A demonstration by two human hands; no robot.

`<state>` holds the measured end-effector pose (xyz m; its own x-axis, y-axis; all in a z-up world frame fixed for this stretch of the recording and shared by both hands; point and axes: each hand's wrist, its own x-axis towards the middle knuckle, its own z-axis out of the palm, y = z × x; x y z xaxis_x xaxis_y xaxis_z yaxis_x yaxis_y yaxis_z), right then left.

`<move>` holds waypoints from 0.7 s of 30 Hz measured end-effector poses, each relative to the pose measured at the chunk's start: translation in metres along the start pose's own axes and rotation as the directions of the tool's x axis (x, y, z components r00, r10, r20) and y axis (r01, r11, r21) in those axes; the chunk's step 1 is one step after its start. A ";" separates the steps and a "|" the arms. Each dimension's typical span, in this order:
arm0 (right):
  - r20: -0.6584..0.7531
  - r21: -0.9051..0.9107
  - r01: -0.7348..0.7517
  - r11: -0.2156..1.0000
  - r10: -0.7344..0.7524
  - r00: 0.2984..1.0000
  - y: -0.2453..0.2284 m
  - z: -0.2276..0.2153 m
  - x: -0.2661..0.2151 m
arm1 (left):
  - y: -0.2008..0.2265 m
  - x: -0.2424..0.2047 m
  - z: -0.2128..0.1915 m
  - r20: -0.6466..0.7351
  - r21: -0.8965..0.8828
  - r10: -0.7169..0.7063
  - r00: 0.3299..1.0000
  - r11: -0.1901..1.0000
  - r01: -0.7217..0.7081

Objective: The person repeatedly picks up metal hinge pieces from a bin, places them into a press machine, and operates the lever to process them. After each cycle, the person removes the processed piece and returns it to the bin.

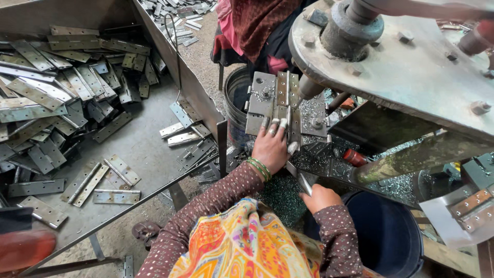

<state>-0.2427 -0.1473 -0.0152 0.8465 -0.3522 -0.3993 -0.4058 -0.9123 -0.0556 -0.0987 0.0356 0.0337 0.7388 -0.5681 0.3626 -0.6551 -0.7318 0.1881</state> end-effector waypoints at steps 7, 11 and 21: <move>-0.119 0.222 -0.066 0.973 0.094 0.988 0.011 0.098 0.003 | -0.015 0.009 -0.001 -0.038 0.055 0.029 0.999 0.998 -0.027; -0.066 0.273 -0.064 0.960 0.085 0.994 0.019 0.096 0.013 | -0.017 0.002 0.001 0.006 0.041 0.056 0.998 0.998 -0.057; 0.013 0.227 -0.155 0.961 0.156 0.988 0.018 0.086 0.008 | -0.026 0.043 0.028 0.123 0.131 -0.001 0.992 0.991 -0.015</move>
<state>-0.2726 -0.1491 -0.0982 0.7683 -0.4876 -0.4148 -0.5996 -0.7751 -0.1994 -0.0455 0.0201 0.0185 0.7532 -0.6096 0.2473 -0.6400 -0.7659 0.0612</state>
